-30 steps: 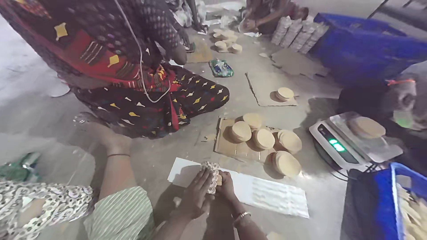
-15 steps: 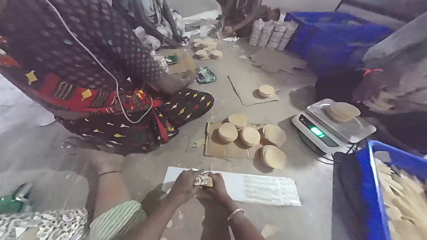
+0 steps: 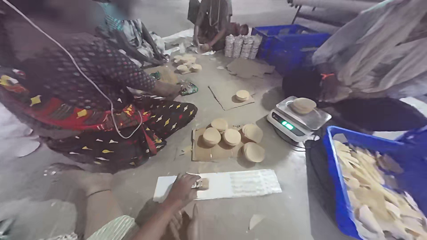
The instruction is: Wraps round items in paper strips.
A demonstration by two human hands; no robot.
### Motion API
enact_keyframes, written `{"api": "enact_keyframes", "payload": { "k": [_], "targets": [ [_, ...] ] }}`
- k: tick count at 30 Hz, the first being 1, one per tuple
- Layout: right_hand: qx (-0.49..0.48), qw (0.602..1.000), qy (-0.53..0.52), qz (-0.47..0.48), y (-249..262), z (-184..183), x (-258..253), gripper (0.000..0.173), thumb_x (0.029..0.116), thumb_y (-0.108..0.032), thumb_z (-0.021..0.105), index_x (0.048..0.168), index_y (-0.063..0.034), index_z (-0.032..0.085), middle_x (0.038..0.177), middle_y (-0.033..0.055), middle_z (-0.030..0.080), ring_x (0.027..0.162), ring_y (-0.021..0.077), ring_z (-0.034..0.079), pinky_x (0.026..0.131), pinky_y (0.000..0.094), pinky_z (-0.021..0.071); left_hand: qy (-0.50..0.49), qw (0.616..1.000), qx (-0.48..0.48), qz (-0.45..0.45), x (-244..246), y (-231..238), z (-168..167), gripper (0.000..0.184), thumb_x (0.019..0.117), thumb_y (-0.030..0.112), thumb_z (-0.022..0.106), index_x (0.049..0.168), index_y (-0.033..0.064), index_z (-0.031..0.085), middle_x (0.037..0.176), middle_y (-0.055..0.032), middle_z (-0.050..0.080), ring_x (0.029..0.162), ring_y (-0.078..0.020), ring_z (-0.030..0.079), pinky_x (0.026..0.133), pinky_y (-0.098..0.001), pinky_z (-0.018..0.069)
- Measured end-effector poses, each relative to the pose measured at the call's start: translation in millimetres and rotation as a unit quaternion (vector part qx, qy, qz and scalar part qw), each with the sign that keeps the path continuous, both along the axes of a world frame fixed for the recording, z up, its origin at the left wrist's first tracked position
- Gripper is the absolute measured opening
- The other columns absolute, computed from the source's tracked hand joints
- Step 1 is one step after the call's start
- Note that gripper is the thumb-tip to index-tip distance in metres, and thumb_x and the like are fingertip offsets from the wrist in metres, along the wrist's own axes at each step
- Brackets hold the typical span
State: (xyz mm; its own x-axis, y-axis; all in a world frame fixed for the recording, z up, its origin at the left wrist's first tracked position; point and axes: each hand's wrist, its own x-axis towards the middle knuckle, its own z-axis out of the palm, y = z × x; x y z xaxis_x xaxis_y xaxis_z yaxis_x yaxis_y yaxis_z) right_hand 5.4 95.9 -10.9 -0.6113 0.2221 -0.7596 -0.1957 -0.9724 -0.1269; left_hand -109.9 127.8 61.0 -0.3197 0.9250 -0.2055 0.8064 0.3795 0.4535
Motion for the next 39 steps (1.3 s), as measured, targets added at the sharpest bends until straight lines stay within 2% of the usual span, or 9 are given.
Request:
{"api": "enact_keyframes", "payload": {
  "k": [2,4,8,13,19,22,27,31,39],
  "targets": [
    [-0.077,0.990,0.076,-0.090,13.5,-9.1,-23.7,0.085,0.0946,-0.082,0.018,0.104,-0.0106,0.063,0.085,0.0044,0.070,0.074,0.0141,0.067,0.066,0.0318,0.0550,0.011,0.997,0.082,-0.006,7.5,-3.4,10.3,0.035,0.0917,0.011,0.071,0.125,0.0013,0.071,0.124,-0.0185,0.072,0.122,-0.0383,0.064,0.111,-0.0592,0.0390],
    [-0.056,0.968,0.173,-0.171,41.3,-13.8,-31.1,0.089,0.0904,-0.087,0.019,0.129,-0.0145,0.054,0.110,0.0038,0.070,0.102,0.0155,0.068,0.085,0.0374,0.0575,0.034,0.985,0.172,-0.009,9.4,-8.7,18.2,0.033,0.0844,0.007,0.074,0.117,0.0016,0.075,0.115,-0.0156,0.075,0.112,-0.0367,0.069,0.106,-0.0589,0.0445],
    [0.021,0.941,0.127,-0.312,90.1,-12.0,-17.4,0.040,0.1099,-0.045,0.034,0.123,-0.0129,0.054,0.105,0.0060,0.070,0.098,0.0181,0.071,0.083,0.0385,0.0605,0.059,0.962,0.266,0.012,4.9,-22.6,23.6,0.034,0.0764,0.007,0.077,0.110,0.0010,0.076,0.105,-0.0127,0.077,0.101,-0.0343,0.073,0.098,-0.0579,0.0500],
    [0.257,0.941,0.019,-0.219,93.8,17.3,20.9,0.017,0.1107,-0.011,0.037,0.121,-0.0048,0.049,0.094,0.0020,0.070,0.083,0.0083,0.071,0.076,0.0265,0.0612,0.033,0.962,0.270,0.033,10.0,-42.9,13.4,0.034,0.0783,0.006,0.073,0.111,-0.0033,0.075,0.106,-0.0190,0.075,0.102,-0.0394,0.071,0.097,-0.0622,0.0486],
    [0.671,0.722,-0.079,-0.148,35.3,8.0,56.8,0.020,0.0986,0.001,0.051,0.104,0.0087,0.069,0.097,-0.0014,0.075,0.098,-0.0061,0.067,0.093,0.0175,0.0542,0.040,0.970,0.234,0.058,48.9,-82.3,-5.7,0.036,0.0787,0.006,0.073,0.113,-0.0023,0.076,0.115,-0.0175,0.075,0.110,-0.0371,0.071,0.102,-0.0578,0.0497],
    [0.753,0.644,-0.123,-0.048,11.9,-13.1,75.6,0.033,0.0971,0.002,0.049,0.119,0.0219,0.063,0.117,0.0253,0.072,0.113,0.0109,0.068,0.105,0.0235,0.0490,0.015,0.987,0.129,0.092,66.1,-99.1,-9.7,0.028,0.0811,0.002,0.073,0.109,-0.0022,0.076,0.122,-0.0178,0.073,0.120,-0.0369,0.067,0.109,-0.0550,0.0455],
    [0.802,0.581,-0.135,0.032,-10.0,-61.8,84.2,0.039,0.0899,0.001,0.049,0.121,0.0191,0.064,0.124,0.0300,0.068,0.120,0.0307,0.068,0.107,0.0367,0.0513,-0.073,0.980,-0.147,0.111,77.5,-102.2,-11.6,0.028,0.0932,0.008,0.066,0.114,-0.0101,0.069,0.126,-0.0285,0.065,0.132,-0.0435,0.052,0.120,-0.0506,0.0275],
    [0.842,0.525,-0.119,0.039,-5.1,-68.8,79.8,0.042,0.0941,-0.006,0.046,0.124,0.0189,0.063,0.131,0.0326,0.063,0.130,0.0342,0.061,0.113,0.0370,0.0449,-0.075,0.982,-0.135,0.109,75.3,-102.1,-21.4,0.041,0.0977,0.030,0.066,0.121,-0.0036,0.069,0.126,-0.0243,0.067,0.129,-0.0401,0.056,0.119,-0.0507,0.0313],
    [0.879,0.443,-0.166,0.065,-12.5,-55.4,75.9,0.042,0.0897,0.006,0.047,0.127,0.0216,0.059,0.132,0.0344,0.062,0.126,0.0431,0.062,0.108,0.0442,0.0493,-0.108,0.988,-0.003,0.108,70.6,-110.3,-38.3,0.033,0.0922,0.021,0.070,0.113,-0.0035,0.072,0.124,-0.0222,0.068,0.126,-0.0414,0.058,0.114,-0.0540,0.0362]
  ]
}}
